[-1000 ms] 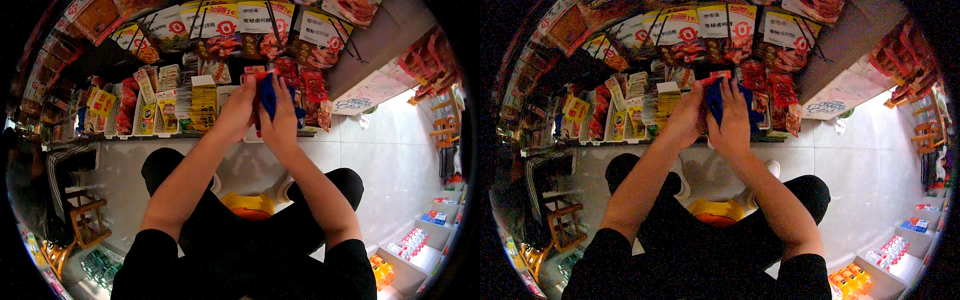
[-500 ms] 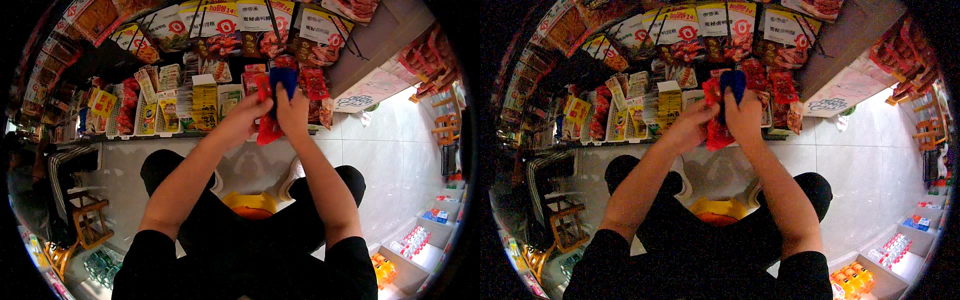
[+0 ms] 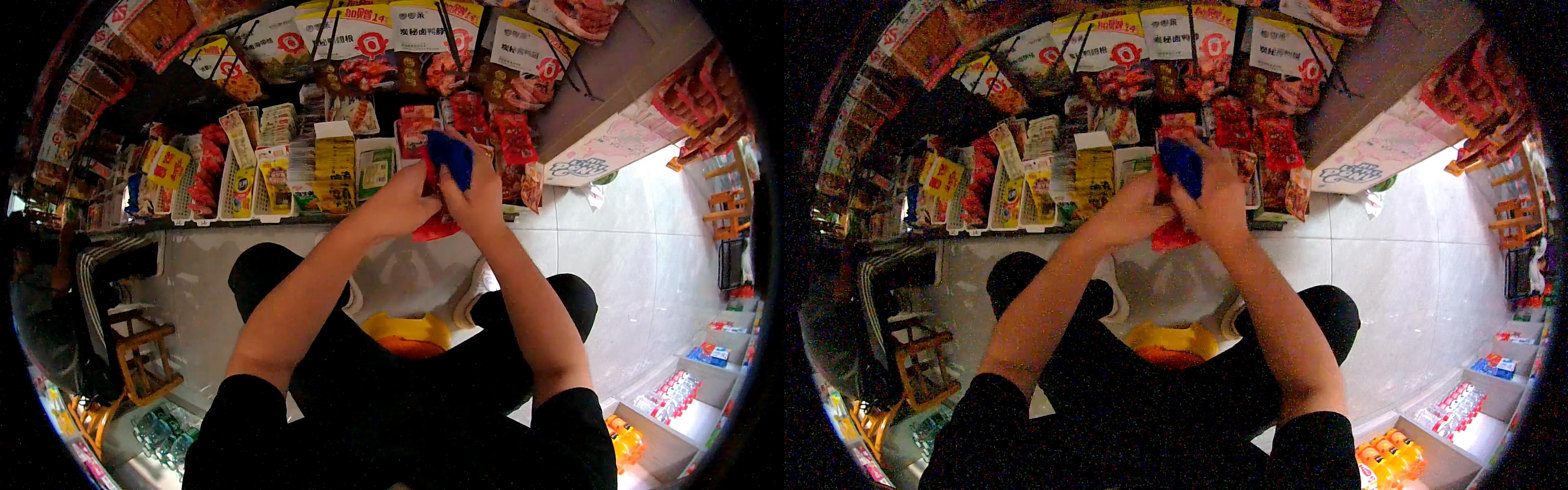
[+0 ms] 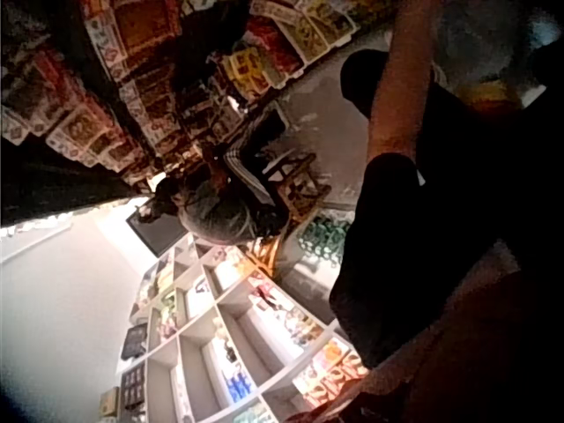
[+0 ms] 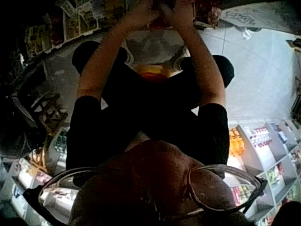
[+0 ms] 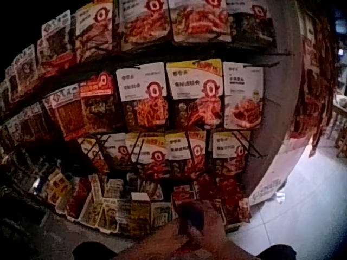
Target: The person wipes a small red and white package with a blue cloth, handling it from different sides and then placing it back onto a shelf with other similar items.
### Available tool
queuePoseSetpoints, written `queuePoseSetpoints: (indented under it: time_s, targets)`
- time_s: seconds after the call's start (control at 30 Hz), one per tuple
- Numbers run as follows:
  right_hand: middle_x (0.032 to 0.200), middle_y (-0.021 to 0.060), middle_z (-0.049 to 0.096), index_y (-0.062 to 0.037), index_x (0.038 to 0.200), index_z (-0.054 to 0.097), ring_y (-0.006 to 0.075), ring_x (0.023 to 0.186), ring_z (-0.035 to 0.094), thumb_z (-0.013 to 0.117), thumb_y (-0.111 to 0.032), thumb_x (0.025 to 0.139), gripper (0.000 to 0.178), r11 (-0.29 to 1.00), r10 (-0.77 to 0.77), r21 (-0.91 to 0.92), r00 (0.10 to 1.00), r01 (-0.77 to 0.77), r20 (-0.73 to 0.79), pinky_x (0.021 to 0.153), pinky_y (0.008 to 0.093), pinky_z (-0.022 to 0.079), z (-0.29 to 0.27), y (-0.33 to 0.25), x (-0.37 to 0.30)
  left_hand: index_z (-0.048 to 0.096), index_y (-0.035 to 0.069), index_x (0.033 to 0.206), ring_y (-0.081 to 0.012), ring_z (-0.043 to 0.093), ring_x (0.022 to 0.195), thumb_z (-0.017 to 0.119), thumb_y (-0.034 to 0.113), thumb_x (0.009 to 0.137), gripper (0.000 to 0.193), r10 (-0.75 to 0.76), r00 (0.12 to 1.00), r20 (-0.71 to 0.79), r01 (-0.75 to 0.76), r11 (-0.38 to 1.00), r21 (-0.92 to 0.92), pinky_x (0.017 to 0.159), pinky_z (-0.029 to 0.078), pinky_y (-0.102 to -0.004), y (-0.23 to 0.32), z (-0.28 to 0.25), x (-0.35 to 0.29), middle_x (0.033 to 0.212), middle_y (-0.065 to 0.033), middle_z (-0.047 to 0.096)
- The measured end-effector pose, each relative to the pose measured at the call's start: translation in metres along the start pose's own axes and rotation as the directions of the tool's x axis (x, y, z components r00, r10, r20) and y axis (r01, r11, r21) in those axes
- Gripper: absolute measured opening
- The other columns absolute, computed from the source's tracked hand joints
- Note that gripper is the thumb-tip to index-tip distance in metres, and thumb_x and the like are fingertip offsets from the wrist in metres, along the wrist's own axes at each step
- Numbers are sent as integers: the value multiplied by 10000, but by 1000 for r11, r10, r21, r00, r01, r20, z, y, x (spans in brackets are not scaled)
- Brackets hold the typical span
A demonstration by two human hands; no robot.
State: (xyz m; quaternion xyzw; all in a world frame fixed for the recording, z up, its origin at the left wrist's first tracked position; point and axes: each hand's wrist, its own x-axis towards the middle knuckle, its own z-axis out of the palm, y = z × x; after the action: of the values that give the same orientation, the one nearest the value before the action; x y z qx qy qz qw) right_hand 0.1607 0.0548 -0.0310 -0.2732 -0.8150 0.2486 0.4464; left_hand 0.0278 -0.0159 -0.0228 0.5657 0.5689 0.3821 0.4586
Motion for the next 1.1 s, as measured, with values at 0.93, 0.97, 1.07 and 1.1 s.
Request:
queuePoseSetpoints:
  time_s: [0.93,0.97,1.07,1.1]
  targets:
    - [1360,141,374,12,1295,368,344,1245,350,589,-198,732,640,954,-26,-268,925,136,379,1048,472,244,8,-29,-12,449,76,1219,-214,538,1041,315,484,935,514,-416,904,-97,129,483,-866,890,434,-372,14,-7,1,1171,-103,535]
    - [1341,128,406,10,1268,405,305,1259,346,616,-227,717,637,923,-131,-277,896,267,425,1048,471,252,9,-30,-18,451,73,1214,-221,546,1040,313,496,930,528,-471,881,-33,205,445,-872,895,435,-386,7,-18,4,1161,-105,543]
    - [1339,106,416,-10,1268,415,254,1274,337,622,-274,718,644,938,-220,-118,821,327,526,1063,443,242,18,-33,-32,443,66,1212,-232,562,1023,322,500,924,535,-235,931,-279,-85,604,-792,894,446,-397,9,-36,9,1143,-109,552]
    - [1173,159,550,18,1110,537,279,1135,491,591,-252,746,456,961,-209,-71,873,266,441,976,404,365,16,-36,-33,425,60,1223,-239,579,999,304,463,941,506,-288,907,-309,-105,556,-825,875,470,-392,9,-40,9,1132,-109,557]
